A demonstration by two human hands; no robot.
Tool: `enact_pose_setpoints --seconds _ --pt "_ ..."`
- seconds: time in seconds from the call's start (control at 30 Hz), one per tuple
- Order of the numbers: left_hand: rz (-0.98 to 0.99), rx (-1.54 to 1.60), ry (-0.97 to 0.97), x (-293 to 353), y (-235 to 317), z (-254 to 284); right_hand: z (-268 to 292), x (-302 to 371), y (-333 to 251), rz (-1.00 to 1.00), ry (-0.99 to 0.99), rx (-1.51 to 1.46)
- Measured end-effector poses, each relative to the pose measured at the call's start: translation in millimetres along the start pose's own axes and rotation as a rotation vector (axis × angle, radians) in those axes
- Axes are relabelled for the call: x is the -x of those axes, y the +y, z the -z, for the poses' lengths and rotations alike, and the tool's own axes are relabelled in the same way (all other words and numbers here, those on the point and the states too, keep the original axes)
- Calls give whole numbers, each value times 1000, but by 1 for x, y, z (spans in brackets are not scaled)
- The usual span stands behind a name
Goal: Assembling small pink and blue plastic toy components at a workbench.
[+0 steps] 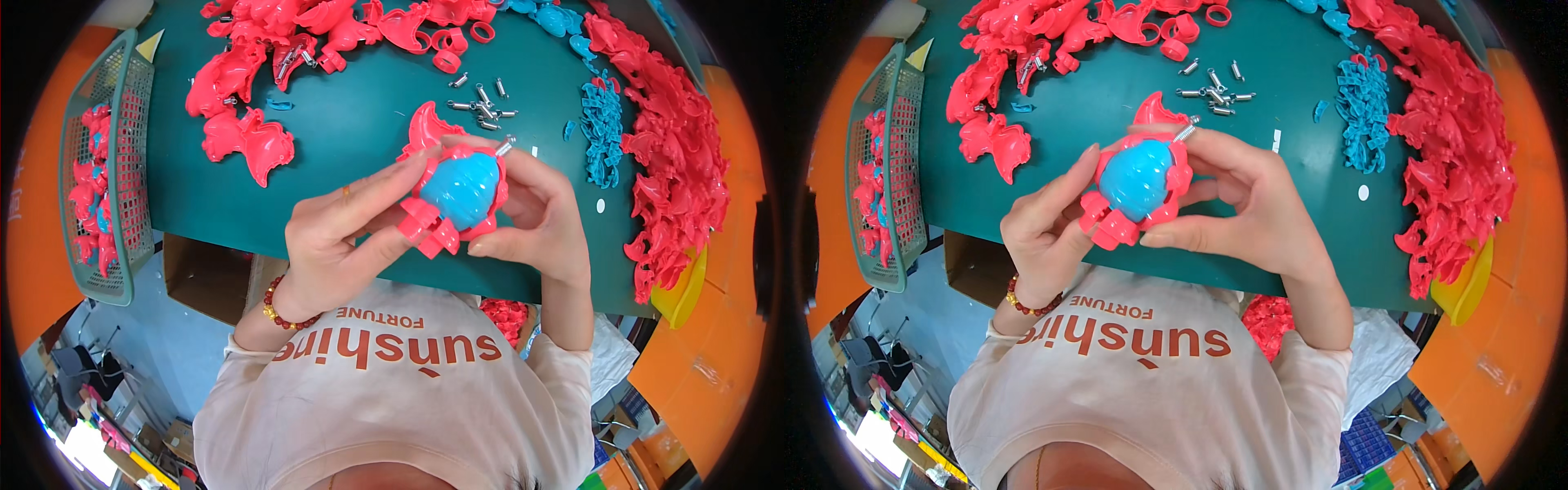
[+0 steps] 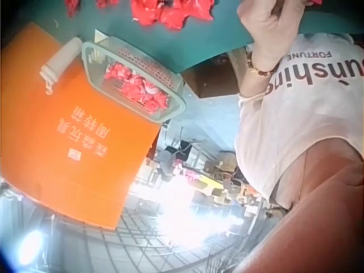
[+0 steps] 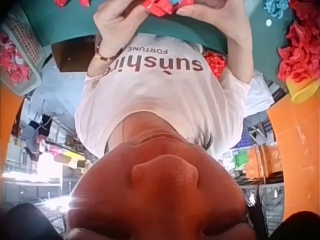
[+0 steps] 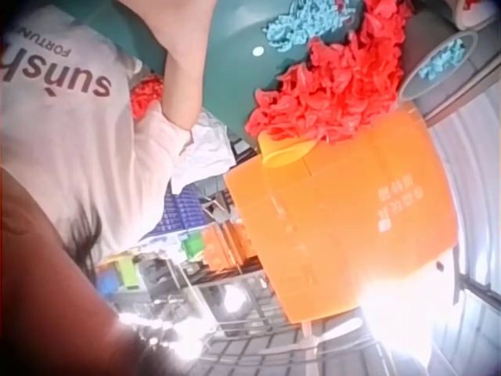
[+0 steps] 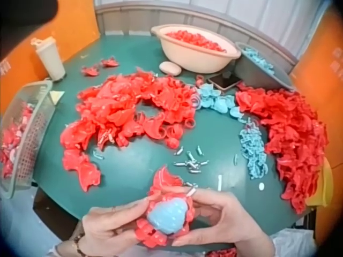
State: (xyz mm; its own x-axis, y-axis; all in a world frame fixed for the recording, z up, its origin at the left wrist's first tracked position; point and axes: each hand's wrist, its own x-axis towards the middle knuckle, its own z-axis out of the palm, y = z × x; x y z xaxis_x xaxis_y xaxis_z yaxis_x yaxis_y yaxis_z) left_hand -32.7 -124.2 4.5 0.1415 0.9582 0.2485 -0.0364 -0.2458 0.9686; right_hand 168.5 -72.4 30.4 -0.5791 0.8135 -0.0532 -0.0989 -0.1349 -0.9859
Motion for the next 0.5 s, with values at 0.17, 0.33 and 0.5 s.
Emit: enact_pose_setpoints --seconds 0.17,0.33,0.5 --pt "-152 -79 -90 -2 -9 -18 17 26 2 20 -35 144" --pt "-220 -237 -170 2 -14 -23 14 39 3 -104 125 78" --pt "-208 -375 -176 6 -11 -16 12 37 13 -54 121 136"
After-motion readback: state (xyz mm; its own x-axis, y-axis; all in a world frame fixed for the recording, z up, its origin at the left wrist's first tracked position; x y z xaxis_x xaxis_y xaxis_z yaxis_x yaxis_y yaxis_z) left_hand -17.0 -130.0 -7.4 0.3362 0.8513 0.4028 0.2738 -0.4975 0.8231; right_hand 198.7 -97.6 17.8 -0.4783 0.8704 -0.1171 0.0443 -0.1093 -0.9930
